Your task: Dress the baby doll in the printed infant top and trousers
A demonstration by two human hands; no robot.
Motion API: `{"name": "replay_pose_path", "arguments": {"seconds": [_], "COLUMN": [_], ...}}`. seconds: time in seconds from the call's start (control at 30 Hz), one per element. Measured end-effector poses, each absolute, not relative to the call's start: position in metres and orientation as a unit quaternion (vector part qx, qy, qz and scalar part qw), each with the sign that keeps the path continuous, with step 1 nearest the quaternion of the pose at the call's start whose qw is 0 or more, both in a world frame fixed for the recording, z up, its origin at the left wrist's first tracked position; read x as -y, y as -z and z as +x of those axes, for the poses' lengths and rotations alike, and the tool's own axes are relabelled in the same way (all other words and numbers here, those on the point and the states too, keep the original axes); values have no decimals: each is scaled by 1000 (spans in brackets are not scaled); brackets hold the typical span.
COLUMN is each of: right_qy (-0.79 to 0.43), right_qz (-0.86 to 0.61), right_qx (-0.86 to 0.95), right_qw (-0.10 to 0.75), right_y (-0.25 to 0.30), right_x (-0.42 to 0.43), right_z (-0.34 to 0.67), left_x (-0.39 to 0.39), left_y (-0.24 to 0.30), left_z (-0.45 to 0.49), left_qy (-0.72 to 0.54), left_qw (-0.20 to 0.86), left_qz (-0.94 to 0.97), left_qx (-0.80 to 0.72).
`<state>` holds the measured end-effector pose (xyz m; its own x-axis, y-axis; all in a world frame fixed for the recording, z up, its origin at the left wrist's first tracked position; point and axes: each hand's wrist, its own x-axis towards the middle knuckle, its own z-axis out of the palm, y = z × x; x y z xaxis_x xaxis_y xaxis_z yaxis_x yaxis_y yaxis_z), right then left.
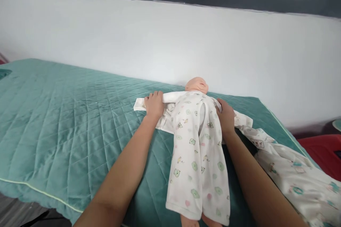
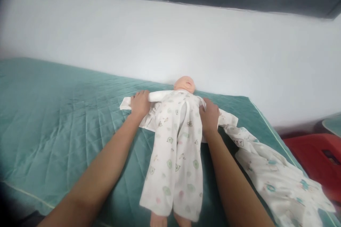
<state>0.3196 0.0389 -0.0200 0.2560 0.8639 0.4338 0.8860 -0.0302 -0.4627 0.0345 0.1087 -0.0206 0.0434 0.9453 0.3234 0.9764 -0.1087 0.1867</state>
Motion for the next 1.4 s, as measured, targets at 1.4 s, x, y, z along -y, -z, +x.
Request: {"name": "replay_pose_path", "arguments": {"seconds": [1.4], "right_qy": [-88], "right_qz": [-780], "right_qx": [476], "right_qw": [397], "right_y": [21], "right_x": [-34], "right_z": [354], "left_x": [-87], "left_y": [-72], "left_z": [241], "left_qy": [-115], "left_qw": [-14], "left_qz": [-914], "left_qx": [388]}}
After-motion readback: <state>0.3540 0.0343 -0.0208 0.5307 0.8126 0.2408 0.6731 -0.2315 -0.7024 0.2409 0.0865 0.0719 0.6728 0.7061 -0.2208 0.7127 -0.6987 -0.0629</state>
